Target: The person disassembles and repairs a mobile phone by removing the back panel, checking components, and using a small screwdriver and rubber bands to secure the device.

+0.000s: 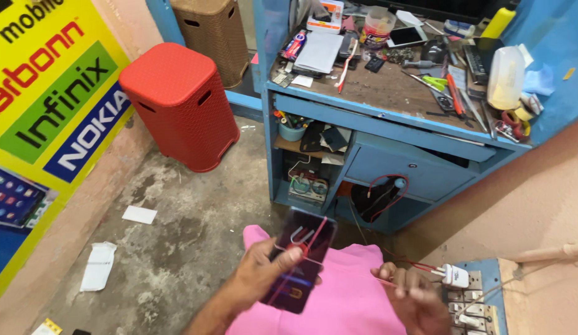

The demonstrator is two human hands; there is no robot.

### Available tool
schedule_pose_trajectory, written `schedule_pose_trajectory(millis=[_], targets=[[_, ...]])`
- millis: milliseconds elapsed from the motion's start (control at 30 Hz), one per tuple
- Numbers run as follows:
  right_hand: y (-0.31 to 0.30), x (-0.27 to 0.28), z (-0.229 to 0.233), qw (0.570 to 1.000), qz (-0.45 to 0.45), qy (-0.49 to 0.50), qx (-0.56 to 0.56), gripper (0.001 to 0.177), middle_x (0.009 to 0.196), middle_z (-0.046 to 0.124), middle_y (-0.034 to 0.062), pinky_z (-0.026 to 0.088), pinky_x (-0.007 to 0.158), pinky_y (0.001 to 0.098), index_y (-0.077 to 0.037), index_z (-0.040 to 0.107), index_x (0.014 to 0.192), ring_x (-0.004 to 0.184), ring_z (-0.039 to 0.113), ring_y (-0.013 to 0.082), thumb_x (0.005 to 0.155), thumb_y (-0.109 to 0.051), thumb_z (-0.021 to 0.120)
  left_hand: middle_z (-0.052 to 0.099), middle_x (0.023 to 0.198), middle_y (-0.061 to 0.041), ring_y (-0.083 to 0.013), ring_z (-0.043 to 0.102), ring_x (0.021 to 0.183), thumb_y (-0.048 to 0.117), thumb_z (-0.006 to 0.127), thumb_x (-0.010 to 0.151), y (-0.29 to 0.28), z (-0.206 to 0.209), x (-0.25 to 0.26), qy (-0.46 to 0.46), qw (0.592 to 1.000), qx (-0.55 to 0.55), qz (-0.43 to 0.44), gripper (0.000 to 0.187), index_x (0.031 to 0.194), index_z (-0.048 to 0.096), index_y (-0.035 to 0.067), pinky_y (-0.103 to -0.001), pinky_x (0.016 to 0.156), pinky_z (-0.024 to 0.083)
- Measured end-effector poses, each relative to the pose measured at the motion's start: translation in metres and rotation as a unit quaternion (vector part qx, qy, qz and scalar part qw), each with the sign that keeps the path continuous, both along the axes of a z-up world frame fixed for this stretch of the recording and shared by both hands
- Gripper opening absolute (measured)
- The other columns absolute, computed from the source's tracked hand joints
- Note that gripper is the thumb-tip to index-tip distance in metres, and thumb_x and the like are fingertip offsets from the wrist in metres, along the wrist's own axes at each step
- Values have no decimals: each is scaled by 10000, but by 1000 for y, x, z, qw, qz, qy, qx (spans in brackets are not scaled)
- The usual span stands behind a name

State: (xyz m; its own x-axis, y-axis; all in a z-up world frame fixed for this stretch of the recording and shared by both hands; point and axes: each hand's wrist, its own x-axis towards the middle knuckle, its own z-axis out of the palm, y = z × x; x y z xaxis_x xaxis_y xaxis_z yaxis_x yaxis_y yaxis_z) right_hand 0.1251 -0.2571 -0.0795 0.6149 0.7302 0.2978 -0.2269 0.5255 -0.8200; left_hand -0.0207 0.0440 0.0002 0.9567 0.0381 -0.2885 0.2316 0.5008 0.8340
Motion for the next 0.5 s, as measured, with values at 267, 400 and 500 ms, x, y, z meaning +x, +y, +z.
schedule_pose_trajectory(millis=[267, 400, 500], targets=[[41, 27, 43, 957, 147, 245, -46, 440, 678, 529, 23, 487, 525, 287, 83, 600, 1359, 568, 496, 122, 1057, -236, 622, 759, 1006, -181, -312, 736, 885, 135, 703, 901, -11, 1, -9, -312, 736, 601, -8, 363, 1244, 651, 30, -404, 773, 590], [65, -12, 74, 882, 65, -416, -212, 294, 774, 654, 41, 509, 542, 281, -46, 645, 1204, 642, 629, 159, 981, -222, 723, 716, 943, -192, -347, 699, 854, 28, 647, 934, -25, 5, 1, -119, 682, 709, -134, 261, 1192, 614, 3, -447, 720, 560], [82, -33, 74, 833, 125, -471, -261, 149, 818, 709, 47, 585, 596, 283, -58, 666, 1077, 696, 734, 167, 989, -167, 716, 736, 889, -181, -325, 712, 795, 86, 656, 933, -20, 7, 5, -127, 777, 616, -27, 217, 1139, 650, 20, -428, 677, 556]])
